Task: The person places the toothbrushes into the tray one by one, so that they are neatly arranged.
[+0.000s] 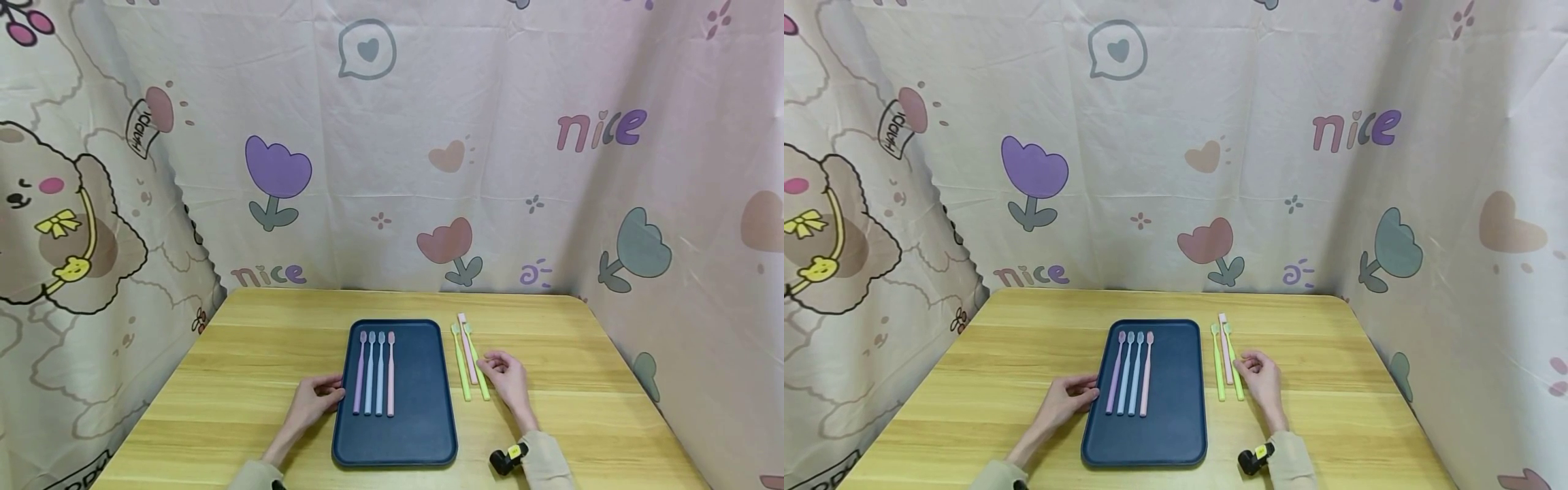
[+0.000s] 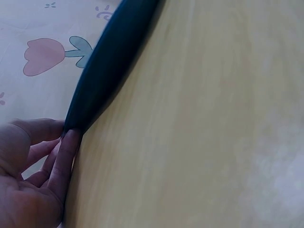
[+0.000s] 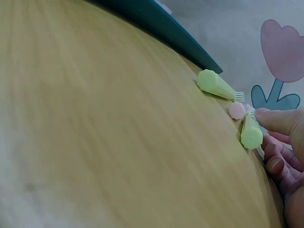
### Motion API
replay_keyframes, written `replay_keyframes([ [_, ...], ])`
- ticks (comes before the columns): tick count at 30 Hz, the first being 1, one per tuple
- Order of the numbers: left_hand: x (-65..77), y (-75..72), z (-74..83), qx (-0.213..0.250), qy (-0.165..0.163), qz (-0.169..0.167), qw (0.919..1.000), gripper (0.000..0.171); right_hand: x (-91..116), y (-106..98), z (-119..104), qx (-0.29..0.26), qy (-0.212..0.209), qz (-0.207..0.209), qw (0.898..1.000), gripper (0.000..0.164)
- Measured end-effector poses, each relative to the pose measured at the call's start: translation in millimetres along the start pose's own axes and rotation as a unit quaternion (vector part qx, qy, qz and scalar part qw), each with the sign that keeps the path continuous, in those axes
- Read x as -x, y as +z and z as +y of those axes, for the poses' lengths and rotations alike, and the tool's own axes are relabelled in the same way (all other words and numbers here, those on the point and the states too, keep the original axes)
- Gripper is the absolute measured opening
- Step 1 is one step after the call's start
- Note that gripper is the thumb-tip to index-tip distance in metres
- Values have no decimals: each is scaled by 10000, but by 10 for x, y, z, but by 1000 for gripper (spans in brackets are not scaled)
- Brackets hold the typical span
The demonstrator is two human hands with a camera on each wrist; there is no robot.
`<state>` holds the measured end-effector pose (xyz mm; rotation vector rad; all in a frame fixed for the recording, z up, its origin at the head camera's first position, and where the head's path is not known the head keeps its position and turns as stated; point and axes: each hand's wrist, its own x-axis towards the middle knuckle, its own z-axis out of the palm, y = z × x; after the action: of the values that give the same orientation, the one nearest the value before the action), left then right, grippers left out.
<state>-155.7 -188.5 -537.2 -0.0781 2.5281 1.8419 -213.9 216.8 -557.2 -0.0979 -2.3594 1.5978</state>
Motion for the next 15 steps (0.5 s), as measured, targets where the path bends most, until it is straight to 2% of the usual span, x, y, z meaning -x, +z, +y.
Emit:
replay_keyframes([
  [15,-6,10,-13,-57,23,22,10000,37,-5,-15,-1,-39,97,-3,9999,23],
])
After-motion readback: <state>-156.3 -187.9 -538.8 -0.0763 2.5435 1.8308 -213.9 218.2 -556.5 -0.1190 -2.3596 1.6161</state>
